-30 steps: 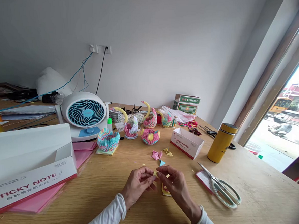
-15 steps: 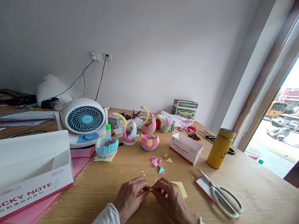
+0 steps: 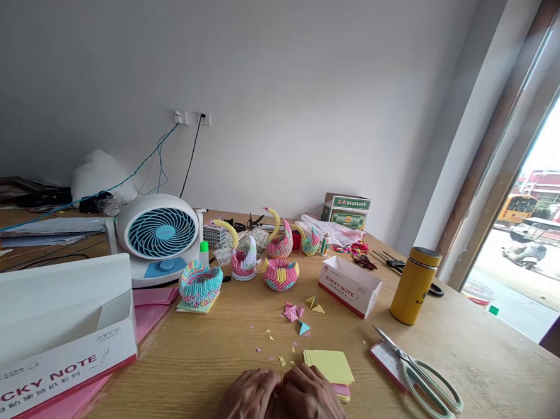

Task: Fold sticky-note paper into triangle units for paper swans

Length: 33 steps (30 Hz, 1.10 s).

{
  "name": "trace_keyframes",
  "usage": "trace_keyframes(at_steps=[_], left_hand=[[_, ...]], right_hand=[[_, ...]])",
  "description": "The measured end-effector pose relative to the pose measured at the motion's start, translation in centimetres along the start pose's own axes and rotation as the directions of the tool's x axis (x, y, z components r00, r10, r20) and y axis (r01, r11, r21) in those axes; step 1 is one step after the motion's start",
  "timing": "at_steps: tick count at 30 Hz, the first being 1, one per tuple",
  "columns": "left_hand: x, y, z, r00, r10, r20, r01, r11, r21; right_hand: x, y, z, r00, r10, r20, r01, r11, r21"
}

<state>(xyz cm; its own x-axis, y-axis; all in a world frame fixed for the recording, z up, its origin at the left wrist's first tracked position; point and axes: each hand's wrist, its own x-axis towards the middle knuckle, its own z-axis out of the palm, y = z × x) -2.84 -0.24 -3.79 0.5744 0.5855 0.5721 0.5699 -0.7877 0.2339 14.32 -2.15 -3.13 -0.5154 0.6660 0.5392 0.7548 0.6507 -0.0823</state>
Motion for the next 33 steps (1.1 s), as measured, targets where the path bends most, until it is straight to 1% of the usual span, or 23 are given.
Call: trace_keyframes(at_steps=[3,4,6,7,9,11,13,16,21,25,28,33], left_hand=[[-0.4,-0.5,0.7,0.999,0.049,-0.009,-0.049,0.998,0.043],[-0.6,-0.7,0.9,0.997,0.069,-0.021,-0.067,0.996,0.063],[-1.1,-1.0,1.2,0.987,0.152,-0.057,-0.145,0.983,0.117],[-1.4,-1.2,1.3,0.982,0.167,-0.084,-0.153,0.977,0.146],[-1.8,-1.3,1.5,0.982,0.176,-0.071,-0.162,0.971,0.173],[-2.1,-1.3,1.5,0.981,0.185,-0.051,-0.173,0.967,0.188],[-2.1,-1.2,1.3,0.979,0.198,-0.047,-0.184,0.962,0.202],[-1.9,-0.9,1.1,0.973,0.222,-0.055,-0.206,0.955,0.215],[-1.8,-0.6,1.0,0.966,0.247,-0.075,-0.225,0.948,0.227],[-2.0,0.0,0.5,0.962,0.267,-0.062,-0.245,0.940,0.239],[-2.1,0.6,0.0,0.963,0.257,-0.076,-0.235,0.945,0.226],[-2.1,0.9,-0.3,0.967,0.239,-0.082,-0.218,0.954,0.205]], right_hand=[[-0.4,0.2,0.7,0.998,-0.032,-0.053,0.033,0.999,0.014],[-0.5,0.2,0.9,0.996,-0.049,-0.079,0.049,0.999,0.006],[-0.7,0.3,1.4,0.984,-0.095,-0.148,0.093,0.995,-0.019],[-0.7,0.3,1.6,0.976,-0.119,-0.184,0.115,0.993,-0.034],[-0.8,0.2,1.9,0.955,-0.160,-0.250,0.148,0.987,-0.064],[-0.9,0.0,2.0,0.944,-0.163,-0.286,0.144,0.986,-0.086],[-1.0,-0.2,2.0,0.948,-0.141,-0.286,0.117,0.988,-0.098],[-1.2,-0.6,1.8,0.965,-0.103,-0.241,0.079,0.991,-0.106],[-1.2,-1.2,1.4,0.973,-0.101,-0.206,0.071,0.986,-0.148],[-1.1,-2.0,1.0,0.971,-0.094,-0.220,0.054,0.982,-0.182],[-1.0,-2.5,0.7,0.972,-0.080,-0.219,0.042,0.984,-0.173],[-1.1,-2.5,1.1,0.967,-0.083,-0.241,0.038,0.982,-0.183]])
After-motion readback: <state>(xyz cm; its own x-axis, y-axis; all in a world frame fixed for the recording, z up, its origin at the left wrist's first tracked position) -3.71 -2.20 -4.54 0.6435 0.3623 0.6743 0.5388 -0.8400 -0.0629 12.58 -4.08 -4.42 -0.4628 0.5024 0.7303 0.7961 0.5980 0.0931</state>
